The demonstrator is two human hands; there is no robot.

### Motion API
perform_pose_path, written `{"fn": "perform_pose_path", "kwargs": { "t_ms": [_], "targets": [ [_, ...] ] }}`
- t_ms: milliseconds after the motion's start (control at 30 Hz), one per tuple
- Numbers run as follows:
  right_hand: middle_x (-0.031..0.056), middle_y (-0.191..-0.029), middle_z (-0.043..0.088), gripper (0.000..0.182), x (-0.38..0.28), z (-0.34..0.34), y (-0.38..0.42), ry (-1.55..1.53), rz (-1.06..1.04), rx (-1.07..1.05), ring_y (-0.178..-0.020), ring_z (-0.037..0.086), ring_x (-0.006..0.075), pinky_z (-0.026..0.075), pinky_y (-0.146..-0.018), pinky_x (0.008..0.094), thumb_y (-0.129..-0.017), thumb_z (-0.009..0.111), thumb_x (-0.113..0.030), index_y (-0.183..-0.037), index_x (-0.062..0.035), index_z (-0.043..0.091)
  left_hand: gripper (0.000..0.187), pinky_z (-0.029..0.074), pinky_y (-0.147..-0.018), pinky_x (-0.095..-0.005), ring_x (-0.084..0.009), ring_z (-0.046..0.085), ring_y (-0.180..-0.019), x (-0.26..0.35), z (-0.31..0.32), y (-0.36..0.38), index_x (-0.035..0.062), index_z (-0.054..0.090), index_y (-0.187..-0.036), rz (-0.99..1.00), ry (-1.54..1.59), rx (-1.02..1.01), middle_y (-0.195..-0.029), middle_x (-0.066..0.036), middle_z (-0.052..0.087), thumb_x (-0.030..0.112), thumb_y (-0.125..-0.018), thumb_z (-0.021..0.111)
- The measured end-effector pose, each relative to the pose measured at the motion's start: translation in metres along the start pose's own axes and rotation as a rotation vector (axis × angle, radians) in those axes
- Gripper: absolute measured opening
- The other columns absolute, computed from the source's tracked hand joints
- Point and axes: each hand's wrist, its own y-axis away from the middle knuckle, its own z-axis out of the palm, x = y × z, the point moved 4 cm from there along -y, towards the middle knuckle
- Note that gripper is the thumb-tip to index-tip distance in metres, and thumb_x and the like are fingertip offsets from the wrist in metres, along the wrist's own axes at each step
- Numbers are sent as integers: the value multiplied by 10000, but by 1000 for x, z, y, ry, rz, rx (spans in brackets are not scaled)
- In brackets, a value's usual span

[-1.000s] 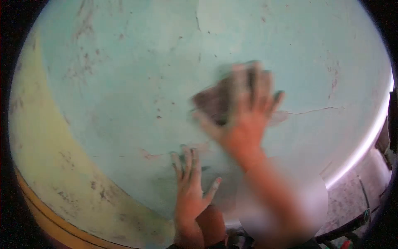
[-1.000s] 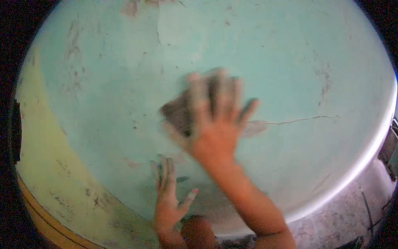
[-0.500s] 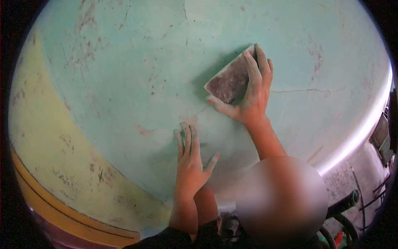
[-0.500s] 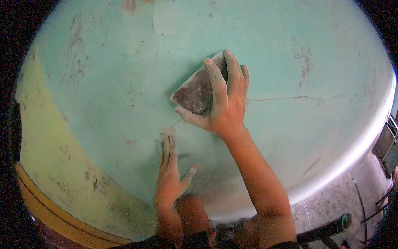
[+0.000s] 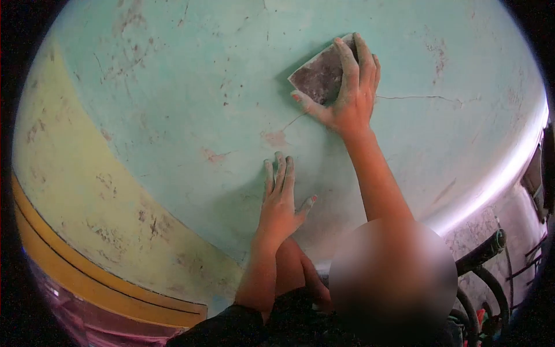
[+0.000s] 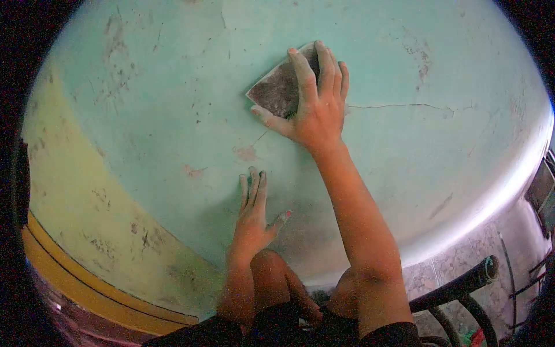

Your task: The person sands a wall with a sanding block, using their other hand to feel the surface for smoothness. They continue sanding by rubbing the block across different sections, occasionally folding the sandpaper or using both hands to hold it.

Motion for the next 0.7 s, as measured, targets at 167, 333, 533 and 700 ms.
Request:
{"fn": "perform_pose_path", "kwargs": {
  "t_ms": [167, 333, 533, 700],
  "targets": [
    [247, -1423, 433, 1030, -4, -4, 2, 40, -53, -20, -1300, 427, 399, 309, -1082, 563, -601, 869, -515, -1412, -73, 413, 963, 200, -1186, -530, -466, 58, -1484, 7, 6, 0, 37, 167, -1555, -19, 47, 50, -1625, -213, 104, 417, -855, 707],
    [265, -1429, 402, 1020, 1, -2, 6, -13, -109, -9, -1298, 420, 418, 299, -1080, 602, -591, 864, -534, -1410, -109, 431, 953, 203, -1182, -536, -496, 64, -1472, 17, 7, -3, 9, 160, -1547, -76, 95, 89, -1616, -246, 88, 339, -853, 724],
    [253, -1431, 409, 1028, 1, -1, 6, -18, -119, -20, -1265, 441, 408, 329, -1069, 568, -589, 876, -512, -1414, -109, 415, 933, 203, -1171, -567, -530, 60, -1459, 14, 25, -4, -23, 120, -1541, -42, 63, 124, -1611, -268, 60, 262, -863, 694],
    [260, -1436, 405, 1026, 0, -1, 8, 3, -101, -47, -1264, 440, 412, 340, -1056, 572, -593, 874, -522, -1410, -107, 414, 876, 146, -1143, -667, -551, 66, -1448, 28, 63, 0, 6, 140, -1550, -25, 20, 193, -1609, -256, 91, 228, -874, 651]
  ]
}}
